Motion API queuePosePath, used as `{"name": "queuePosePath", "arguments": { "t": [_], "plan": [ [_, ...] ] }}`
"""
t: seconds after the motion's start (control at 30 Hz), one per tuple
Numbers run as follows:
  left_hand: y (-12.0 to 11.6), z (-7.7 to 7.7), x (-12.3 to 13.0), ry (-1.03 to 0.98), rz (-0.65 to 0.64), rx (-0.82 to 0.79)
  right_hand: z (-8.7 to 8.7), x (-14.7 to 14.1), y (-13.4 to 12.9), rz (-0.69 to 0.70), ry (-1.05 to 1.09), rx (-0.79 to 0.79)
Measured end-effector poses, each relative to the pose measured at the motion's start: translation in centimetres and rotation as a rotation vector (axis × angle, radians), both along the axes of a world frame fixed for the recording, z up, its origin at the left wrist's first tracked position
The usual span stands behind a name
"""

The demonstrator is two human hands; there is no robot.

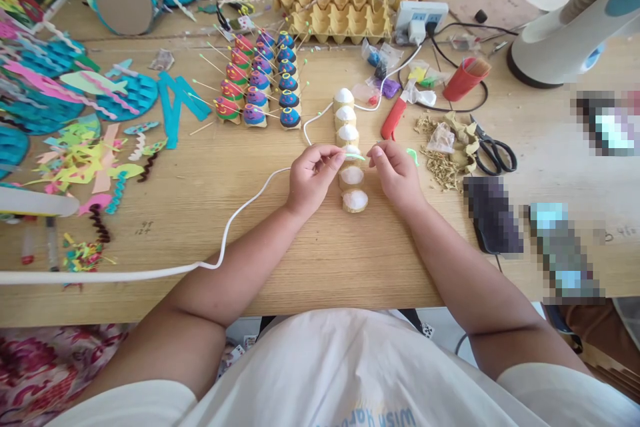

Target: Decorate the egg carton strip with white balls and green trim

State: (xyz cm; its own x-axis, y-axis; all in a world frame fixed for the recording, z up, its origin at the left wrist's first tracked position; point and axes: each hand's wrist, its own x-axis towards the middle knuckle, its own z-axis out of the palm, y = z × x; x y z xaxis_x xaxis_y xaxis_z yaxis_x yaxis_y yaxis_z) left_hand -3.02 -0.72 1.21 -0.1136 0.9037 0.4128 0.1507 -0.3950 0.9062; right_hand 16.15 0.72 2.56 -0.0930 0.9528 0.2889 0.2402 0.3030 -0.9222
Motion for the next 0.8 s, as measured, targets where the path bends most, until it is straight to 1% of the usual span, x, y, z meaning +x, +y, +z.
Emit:
{"name": "queuePosePath", "arguments": {
  "t": [0.07,0.1,0.2,0.27,0.4,0.5,0.63,0.8],
  "plan": [
    [0.1,-0.2,0.0,-0.02,0.024,-0.014,-0.6,0.1,0.2,-0.085,-0.036,-0.017],
    [0.2,-0.3,0.0,-0.025,0.031,-0.02,-0.8,0.1,0.3,-0.089,-0.061,-0.033],
    [0.2,-0.5,0.0,-0.038,0.039,-0.034,-1.1,0.1,0.2,-0.049,-0.115,-0.112],
    [0.2,-0.5,0.0,-0.062,0.042,-0.038,-0.7,0.0,0.0,-0.005,-0.096,-0.207],
    [0.2,-0.4,0.1,-0.134,0.022,-0.044,1.0,-0.2,-0.3,0.082,0.053,-0.533],
    [0.1,-0.2,0.2,-0.167,0.003,-0.055,2.0,-0.2,-0.2,0.095,0.189,-0.694],
    [0.0,0.0,0.2,-0.159,0.003,-0.062,2.2,0.0,-0.1,0.16,0.388,-0.771],
    [-0.1,0.1,0.3,-0.175,0.009,-0.064,1.8,0.4,-0.2,0.258,0.569,-0.786]
  ]
}}
